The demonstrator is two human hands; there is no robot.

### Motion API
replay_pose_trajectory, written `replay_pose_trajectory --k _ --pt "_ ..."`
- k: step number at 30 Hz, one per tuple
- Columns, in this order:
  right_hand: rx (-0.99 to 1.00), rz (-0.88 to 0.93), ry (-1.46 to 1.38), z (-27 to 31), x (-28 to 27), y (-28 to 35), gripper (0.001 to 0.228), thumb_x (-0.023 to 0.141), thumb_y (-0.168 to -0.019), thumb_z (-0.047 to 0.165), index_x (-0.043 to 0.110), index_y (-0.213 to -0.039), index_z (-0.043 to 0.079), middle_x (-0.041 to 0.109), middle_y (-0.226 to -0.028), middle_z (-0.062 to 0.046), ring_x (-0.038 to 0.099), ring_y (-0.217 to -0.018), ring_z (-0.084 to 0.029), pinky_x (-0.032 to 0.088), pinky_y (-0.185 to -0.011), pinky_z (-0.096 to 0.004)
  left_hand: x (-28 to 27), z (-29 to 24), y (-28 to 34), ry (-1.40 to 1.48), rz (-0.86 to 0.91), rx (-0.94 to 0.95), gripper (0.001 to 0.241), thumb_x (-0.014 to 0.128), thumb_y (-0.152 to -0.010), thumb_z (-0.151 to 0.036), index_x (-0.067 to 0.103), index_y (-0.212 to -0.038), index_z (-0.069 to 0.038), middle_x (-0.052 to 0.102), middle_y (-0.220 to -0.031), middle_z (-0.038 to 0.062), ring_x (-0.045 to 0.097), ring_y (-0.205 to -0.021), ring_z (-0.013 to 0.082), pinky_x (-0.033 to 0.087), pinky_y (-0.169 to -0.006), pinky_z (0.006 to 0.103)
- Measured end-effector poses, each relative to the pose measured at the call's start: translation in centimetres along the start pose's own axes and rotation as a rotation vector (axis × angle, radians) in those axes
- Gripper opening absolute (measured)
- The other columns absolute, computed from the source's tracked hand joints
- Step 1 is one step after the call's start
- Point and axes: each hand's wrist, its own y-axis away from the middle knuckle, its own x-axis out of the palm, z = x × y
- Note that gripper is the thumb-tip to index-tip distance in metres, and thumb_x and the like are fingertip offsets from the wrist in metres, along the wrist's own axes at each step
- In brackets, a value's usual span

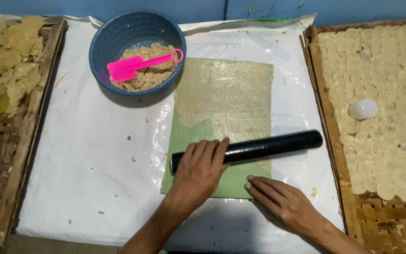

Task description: Flattening small portions of dough on a plastic mat using a rolling pin to prepare snack chips.

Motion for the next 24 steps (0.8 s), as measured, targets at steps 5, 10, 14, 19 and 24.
replay_pose_trajectory --k 5,10,14,19,24 --pt "0.131 -0.042 -0.012 -1.5 2.5 3.2 0.054 0.073 -0.085 0.017 0.059 -0.136 0.005 0.066 -0.138 -0.01 0.064 -0.128 -0.025 0.059 -0.099 -0.035 -1.1 3.8 -2.1 -0.074 -0.168 -0.11 0.052 0.073 -0.09 -0.021 0.058 -0.133 0.004 0.065 -0.107 0.013 0.06 -0.092 0.0247 0.046 -0.084 0.0387" --pt "0.316 -0.109 -0.089 -3.0 0.1 4.4 0.046 0.072 -0.087 0.013 0.062 -0.131 0.006 0.069 -0.133 -0.01 0.072 -0.118 -0.03 0.066 -0.091 -0.037 -1.3 6.4 -3.0 -0.062 -0.221 -0.177 0.052 0.075 -0.087 -0.016 0.058 -0.132 0.005 0.066 -0.108 0.015 0.06 -0.09 0.0272 0.047 -0.084 0.0395" --pt "0.369 0.095 0.08 -3.8 -1.9 3.8 0.058 0.064 -0.082 0.047 0.064 -0.133 0.02 0.069 -0.135 0.0 0.07 -0.12 -0.023 0.062 -0.093 -0.035 0.4 8.2 -2.8 -0.068 -0.239 -0.189 0.051 0.078 -0.085 -0.016 0.061 -0.129 0.005 0.067 -0.105 0.015 0.061 -0.089 0.0257 0.048 -0.084 0.0389" --pt "0.285 0.065 -0.008 -1.9 -4.8 -4.8 0.063 0.069 -0.079 0.057 0.068 -0.129 0.019 0.074 -0.129 -0.001 0.073 -0.111 -0.02 0.06 -0.097 -0.037 2.5 10.1 -2.5 -0.075 -0.3 -0.184 0.049 0.081 -0.081 -0.017 0.064 -0.122 0.004 0.07 -0.104 0.015 0.062 -0.089 0.0258 0.048 -0.081 0.0395" --pt "-0.016 -0.184 -0.043 -1.0 -5.5 -20.7 0.034 0.064 -0.096 0.034 0.072 -0.119 0.011 0.074 -0.116 -0.01 0.072 -0.108 -0.031 0.059 -0.081 -0.042 4.7 11.8 -2.1 -0.191 -0.43 -0.161 0.063 0.073 -0.087 -0.047 0.063 -0.125 0.003 0.069 -0.097 0.017 0.067 -0.092 0.03 0.053 -0.085 0.0404"
